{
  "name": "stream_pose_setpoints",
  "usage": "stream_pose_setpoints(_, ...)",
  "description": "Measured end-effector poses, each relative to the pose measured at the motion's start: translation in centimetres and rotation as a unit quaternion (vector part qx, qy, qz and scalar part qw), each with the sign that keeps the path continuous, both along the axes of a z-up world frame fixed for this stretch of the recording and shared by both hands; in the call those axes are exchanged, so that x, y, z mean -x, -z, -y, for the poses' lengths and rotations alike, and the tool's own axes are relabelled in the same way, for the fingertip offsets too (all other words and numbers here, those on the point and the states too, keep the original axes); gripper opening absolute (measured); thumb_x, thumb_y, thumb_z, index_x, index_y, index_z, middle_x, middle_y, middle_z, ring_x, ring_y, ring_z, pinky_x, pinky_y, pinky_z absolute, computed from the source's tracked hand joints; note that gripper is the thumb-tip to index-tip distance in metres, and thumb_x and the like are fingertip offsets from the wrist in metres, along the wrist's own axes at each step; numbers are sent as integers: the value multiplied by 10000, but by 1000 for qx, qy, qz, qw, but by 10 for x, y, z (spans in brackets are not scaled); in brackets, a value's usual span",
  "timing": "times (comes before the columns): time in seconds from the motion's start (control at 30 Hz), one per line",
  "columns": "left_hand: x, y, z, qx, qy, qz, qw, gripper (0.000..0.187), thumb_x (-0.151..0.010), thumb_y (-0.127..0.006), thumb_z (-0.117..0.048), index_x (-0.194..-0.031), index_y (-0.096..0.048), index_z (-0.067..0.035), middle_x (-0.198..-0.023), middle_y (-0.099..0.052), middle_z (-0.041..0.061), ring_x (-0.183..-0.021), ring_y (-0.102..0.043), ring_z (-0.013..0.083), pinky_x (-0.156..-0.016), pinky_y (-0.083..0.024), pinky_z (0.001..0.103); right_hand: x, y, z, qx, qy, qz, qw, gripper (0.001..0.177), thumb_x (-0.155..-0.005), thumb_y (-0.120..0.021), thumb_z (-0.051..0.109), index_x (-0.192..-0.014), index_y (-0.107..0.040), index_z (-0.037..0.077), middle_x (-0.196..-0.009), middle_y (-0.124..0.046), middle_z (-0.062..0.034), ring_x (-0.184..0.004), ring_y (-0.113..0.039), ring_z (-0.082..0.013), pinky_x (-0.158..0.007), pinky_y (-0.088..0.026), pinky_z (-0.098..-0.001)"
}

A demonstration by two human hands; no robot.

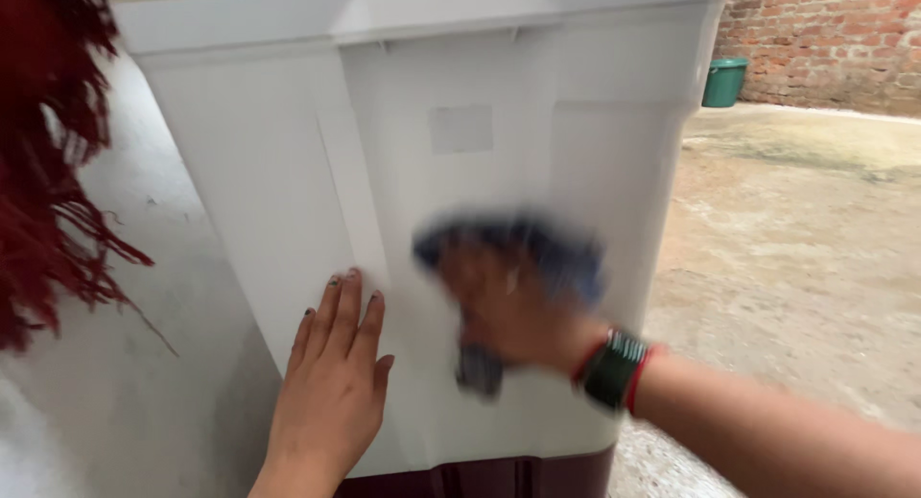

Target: The person wipes the exterior of a washing machine with a cloth, cleaning the lid, control panel, sides, and lower front panel.

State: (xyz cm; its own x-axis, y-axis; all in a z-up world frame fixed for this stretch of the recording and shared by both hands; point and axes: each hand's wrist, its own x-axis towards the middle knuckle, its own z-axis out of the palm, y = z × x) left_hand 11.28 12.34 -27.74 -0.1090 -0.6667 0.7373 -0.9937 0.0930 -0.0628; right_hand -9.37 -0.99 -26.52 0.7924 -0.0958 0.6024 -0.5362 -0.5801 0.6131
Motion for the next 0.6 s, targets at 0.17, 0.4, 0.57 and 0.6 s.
stream_pose_setpoints(0.17,9,13,9,23,3,-9,1000,590,-881,-593,-230,-1415,-458,-19,-1572,-309,203,-1467,-275,368,-1150,-265,539,30,73,-12,-23,-74,-76,994,641,-881,-566,221,-1510,-510,116,-1621,-462,-65,-1469,-438,-219,-1159,-427,-446)
stream_pose_setpoints(0.4,17,-3,2,75,16,-4,997,613,-947,-524,-384,-1455,-446,-51,-1579,-354,174,-1471,-289,368,-1149,-272,555,25,-39,-9,82,-8,14,996,554,-852,-547,227,-1398,-582,139,-1484,-515,-70,-1363,-481,-268,-1025,-426,-534)
stream_pose_setpoints(0.57,38,-24,3,95,47,-1,994,698,-921,-559,-449,-1469,-416,-42,-1568,-365,186,-1471,-289,392,-1136,-282,565,30,-68,-10,77,-47,134,987,584,-888,-607,97,-1461,-530,178,-1565,-514,-42,-1413,-482,-233,-1044,-446,-467)
stream_pose_setpoints(0.6,45,-27,7,87,78,-34,993,746,-882,-621,-400,-1481,-380,-28,-1564,-368,199,-1454,-310,398,-1122,-297,552,27,-60,-12,-31,-155,168,973,565,-917,-610,38,-1460,-512,157,-1589,-505,-79,-1425,-497,-261,-1112,-465,-448)
